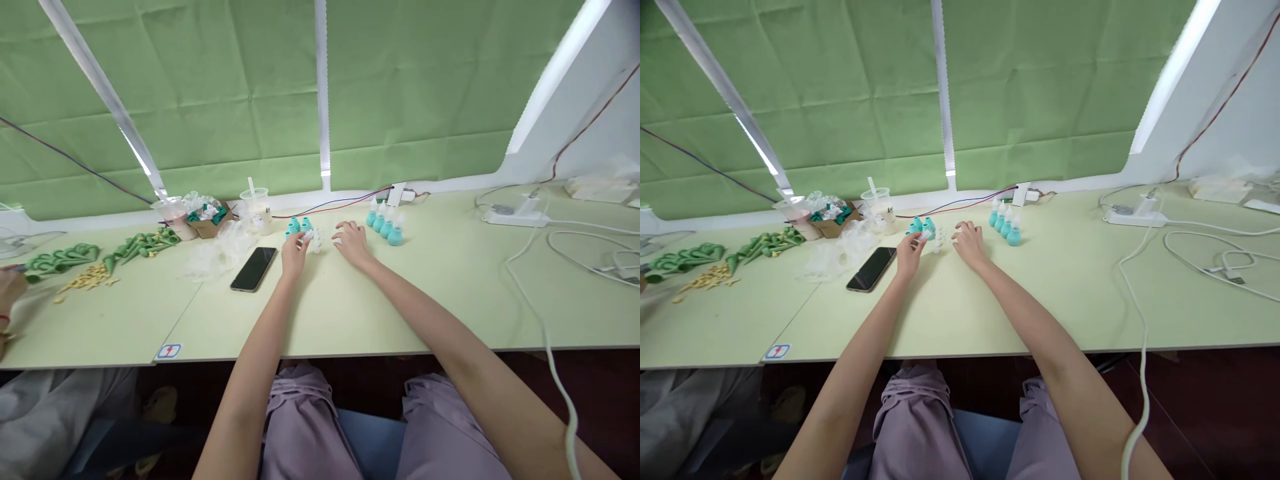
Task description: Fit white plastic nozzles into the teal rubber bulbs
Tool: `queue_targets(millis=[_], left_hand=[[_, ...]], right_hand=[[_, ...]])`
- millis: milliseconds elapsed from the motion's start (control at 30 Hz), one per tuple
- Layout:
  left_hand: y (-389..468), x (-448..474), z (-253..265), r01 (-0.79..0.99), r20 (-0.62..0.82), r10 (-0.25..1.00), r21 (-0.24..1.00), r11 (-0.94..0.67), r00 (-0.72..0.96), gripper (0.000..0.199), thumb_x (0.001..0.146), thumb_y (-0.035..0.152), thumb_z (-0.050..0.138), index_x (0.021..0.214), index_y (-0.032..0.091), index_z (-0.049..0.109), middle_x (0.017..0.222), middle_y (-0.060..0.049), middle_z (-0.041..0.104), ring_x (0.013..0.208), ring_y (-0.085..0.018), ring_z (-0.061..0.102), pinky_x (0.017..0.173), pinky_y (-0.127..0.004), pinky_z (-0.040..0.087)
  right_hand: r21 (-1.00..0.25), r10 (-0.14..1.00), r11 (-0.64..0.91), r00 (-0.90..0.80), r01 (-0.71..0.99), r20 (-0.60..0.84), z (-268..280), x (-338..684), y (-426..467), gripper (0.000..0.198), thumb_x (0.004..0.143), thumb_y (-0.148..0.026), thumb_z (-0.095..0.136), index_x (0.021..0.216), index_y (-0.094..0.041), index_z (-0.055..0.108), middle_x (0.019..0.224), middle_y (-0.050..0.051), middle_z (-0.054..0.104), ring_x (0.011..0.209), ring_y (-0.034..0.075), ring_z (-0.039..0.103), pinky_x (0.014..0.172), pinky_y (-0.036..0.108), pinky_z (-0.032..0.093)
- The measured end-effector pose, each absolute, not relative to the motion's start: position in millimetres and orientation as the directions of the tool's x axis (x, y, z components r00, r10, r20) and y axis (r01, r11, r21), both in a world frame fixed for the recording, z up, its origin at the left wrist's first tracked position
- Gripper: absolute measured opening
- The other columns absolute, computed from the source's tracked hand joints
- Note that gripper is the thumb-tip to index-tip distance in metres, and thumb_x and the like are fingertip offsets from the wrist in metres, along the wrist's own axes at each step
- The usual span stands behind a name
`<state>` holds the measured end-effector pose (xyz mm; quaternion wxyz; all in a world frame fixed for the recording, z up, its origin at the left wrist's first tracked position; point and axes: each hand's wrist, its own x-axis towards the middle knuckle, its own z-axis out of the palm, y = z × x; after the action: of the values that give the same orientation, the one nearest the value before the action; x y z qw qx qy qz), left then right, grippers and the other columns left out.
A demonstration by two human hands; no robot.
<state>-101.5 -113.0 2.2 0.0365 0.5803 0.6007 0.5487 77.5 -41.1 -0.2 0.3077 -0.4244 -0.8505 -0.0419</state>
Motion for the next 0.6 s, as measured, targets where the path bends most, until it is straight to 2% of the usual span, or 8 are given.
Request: queue_targets(millis=[133, 333, 433, 600], left_hand=[[-111.6, -100.8, -0.5, 0.68, 0.603, 0.748, 0.672, -0.292, -0.275, 0.021, 0.084, 0.032, 0.057, 0.1, 0.02, 0.065, 0.097, -0.007, 0.066, 0.07, -0.015, 0.058, 0.07, -0.03, 0.048], [-110.8, -100.8, 0.0, 0.706, 0.614, 0.757, 0.638, -0.308, -0.225, 0.021, 0.086, 0.033, 0.056, 0.1, 0.02, 0.064, 0.097, -0.008, 0.066, 0.071, -0.017, 0.058, 0.072, -0.033, 0.049], [-110.8, -100.1, -0.1, 0.715, 0.611, 0.764, 0.628, -0.307, -0.208, 0.022, 0.086, 0.035, 0.056, 0.1, 0.021, 0.064, 0.1, -0.009, 0.066, 0.071, -0.017, 0.058, 0.071, -0.033, 0.049], [-110.3, -100.3, -0.7, 0.725, 0.61, 0.77, 0.614, -0.311, -0.186, 0.02, 0.086, 0.035, 0.057, 0.099, 0.02, 0.063, 0.1, -0.009, 0.067, 0.071, -0.017, 0.058, 0.07, -0.033, 0.049]], right_hand=[[-0.097, 0.675, 0.645, -0.506, 0.758, 0.537, 1.7, 55.2, -34.8, 0.024, 0.085, -0.019, 0.052, 0.087, -0.023, 0.075, 0.125, 0.009, 0.056, 0.113, 0.027, 0.038, 0.085, 0.042, 0.026], [0.034, 0.695, 0.603, -0.546, 0.797, 0.468, 3.6, 41.7, -27.0, 0.029, 0.084, -0.009, 0.047, 0.083, -0.02, 0.074, 0.117, 0.01, 0.061, 0.109, 0.027, 0.04, 0.084, 0.043, 0.026], [0.011, 0.706, 0.605, -0.542, 0.796, 0.456, 2.9, 41.0, -22.8, 0.028, 0.084, -0.011, 0.048, 0.081, -0.022, 0.074, 0.112, 0.009, 0.063, 0.106, 0.026, 0.041, 0.084, 0.042, 0.027], [-0.098, 0.706, 0.617, -0.494, 0.781, 0.508, -2.6, 41.8, -17.9, 0.021, 0.083, -0.019, 0.055, 0.075, -0.021, 0.074, 0.106, 0.01, 0.064, 0.103, 0.026, 0.043, 0.083, 0.042, 0.026]])
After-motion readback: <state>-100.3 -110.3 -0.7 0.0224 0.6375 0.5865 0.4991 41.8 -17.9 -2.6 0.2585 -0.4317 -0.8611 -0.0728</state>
